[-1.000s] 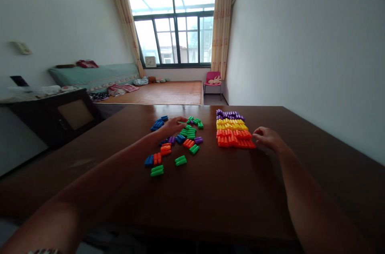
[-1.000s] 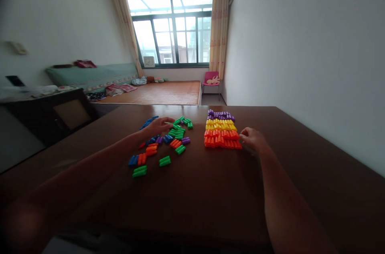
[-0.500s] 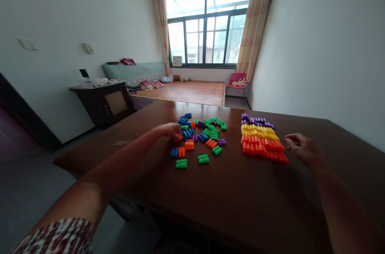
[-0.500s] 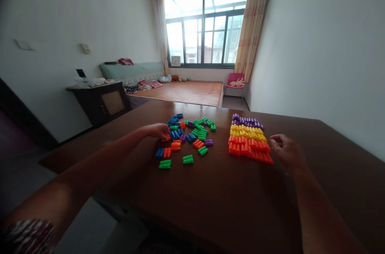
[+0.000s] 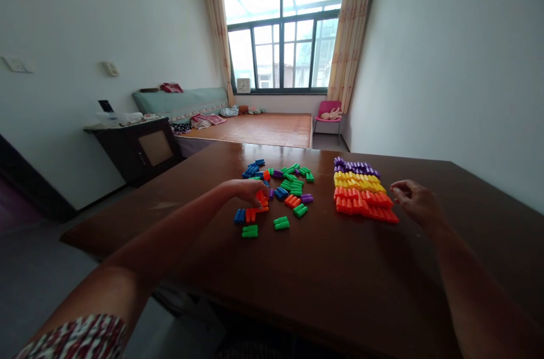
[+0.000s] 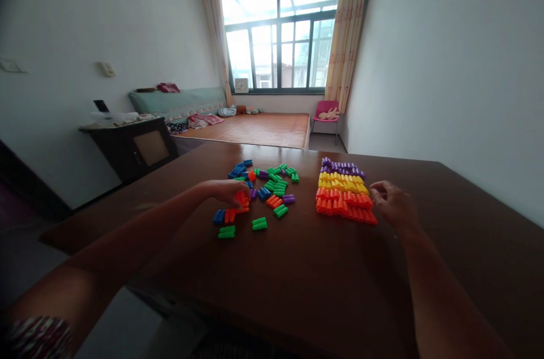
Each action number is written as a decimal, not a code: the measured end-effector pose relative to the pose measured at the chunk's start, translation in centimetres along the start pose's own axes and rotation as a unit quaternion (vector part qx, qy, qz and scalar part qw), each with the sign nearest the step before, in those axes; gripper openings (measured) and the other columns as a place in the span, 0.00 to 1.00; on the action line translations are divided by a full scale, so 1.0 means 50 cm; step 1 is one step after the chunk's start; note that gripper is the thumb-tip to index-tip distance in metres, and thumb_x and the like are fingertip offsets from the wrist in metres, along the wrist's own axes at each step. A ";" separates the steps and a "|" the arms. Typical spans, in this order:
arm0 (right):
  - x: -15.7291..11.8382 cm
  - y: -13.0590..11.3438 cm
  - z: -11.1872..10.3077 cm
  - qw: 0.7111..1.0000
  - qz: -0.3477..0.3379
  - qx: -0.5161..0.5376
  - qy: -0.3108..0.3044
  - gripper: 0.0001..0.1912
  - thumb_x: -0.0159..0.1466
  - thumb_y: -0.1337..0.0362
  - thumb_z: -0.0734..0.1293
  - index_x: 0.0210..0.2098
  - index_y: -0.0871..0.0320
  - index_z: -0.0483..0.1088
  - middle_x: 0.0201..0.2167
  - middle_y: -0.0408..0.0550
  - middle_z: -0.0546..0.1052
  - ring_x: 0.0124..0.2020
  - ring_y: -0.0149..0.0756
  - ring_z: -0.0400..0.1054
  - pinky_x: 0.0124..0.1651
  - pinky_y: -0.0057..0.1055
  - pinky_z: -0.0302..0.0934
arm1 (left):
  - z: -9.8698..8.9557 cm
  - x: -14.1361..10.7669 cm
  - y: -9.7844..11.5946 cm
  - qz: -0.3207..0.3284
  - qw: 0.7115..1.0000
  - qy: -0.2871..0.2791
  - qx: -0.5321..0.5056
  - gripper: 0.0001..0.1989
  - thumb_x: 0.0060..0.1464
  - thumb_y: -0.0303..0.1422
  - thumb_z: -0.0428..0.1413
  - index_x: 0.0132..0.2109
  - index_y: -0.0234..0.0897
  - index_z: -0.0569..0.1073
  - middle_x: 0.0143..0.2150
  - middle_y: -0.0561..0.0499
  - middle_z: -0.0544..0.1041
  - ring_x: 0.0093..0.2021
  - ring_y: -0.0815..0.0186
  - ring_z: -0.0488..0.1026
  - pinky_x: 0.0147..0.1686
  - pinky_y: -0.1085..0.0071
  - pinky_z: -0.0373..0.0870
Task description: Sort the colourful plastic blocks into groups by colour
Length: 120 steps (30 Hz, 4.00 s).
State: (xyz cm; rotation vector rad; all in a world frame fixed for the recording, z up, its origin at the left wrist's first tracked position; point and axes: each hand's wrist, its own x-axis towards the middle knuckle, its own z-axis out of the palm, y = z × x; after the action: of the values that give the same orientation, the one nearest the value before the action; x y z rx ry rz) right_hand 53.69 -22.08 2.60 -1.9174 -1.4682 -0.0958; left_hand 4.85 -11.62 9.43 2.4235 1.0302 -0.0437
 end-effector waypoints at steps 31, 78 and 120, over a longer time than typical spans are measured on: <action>-0.043 -0.184 0.002 0.871 -0.055 0.441 -0.211 0.24 0.57 0.49 0.69 0.47 0.58 0.71 0.38 0.48 0.77 0.34 0.34 0.71 0.37 0.33 0.68 | 0.115 0.255 0.338 0.157 0.844 0.062 -0.509 0.24 0.39 0.31 0.68 0.44 0.33 0.70 0.32 0.52 0.75 0.32 0.70 0.74 0.36 0.71 0.72; -0.043 -0.165 0.055 0.981 -0.118 0.078 -0.133 0.15 0.58 0.50 0.67 0.37 0.53 0.77 0.32 0.47 0.79 0.31 0.37 0.71 0.35 0.31 0.62 | 0.186 0.272 0.239 0.050 0.973 0.151 -0.168 0.23 0.41 0.34 0.63 0.47 0.33 0.72 0.32 0.51 0.75 0.29 0.67 0.72 0.28 0.73 0.69; -0.012 -0.059 -0.030 0.999 -0.012 0.037 -0.013 0.17 0.62 0.50 0.60 0.33 0.57 0.73 0.26 0.49 0.77 0.25 0.36 0.69 0.29 0.29 0.56 | 0.069 0.195 0.133 0.077 0.958 0.185 -0.206 0.20 0.43 0.36 0.61 0.45 0.35 0.72 0.41 0.49 0.76 0.36 0.66 0.73 0.33 0.72 0.70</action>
State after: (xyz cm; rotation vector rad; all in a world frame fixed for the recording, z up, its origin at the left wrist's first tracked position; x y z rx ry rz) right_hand 51.44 -23.11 4.86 -1.8479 -1.4915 -0.0276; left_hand 16.92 -10.60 7.19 2.1531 0.8892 0.6380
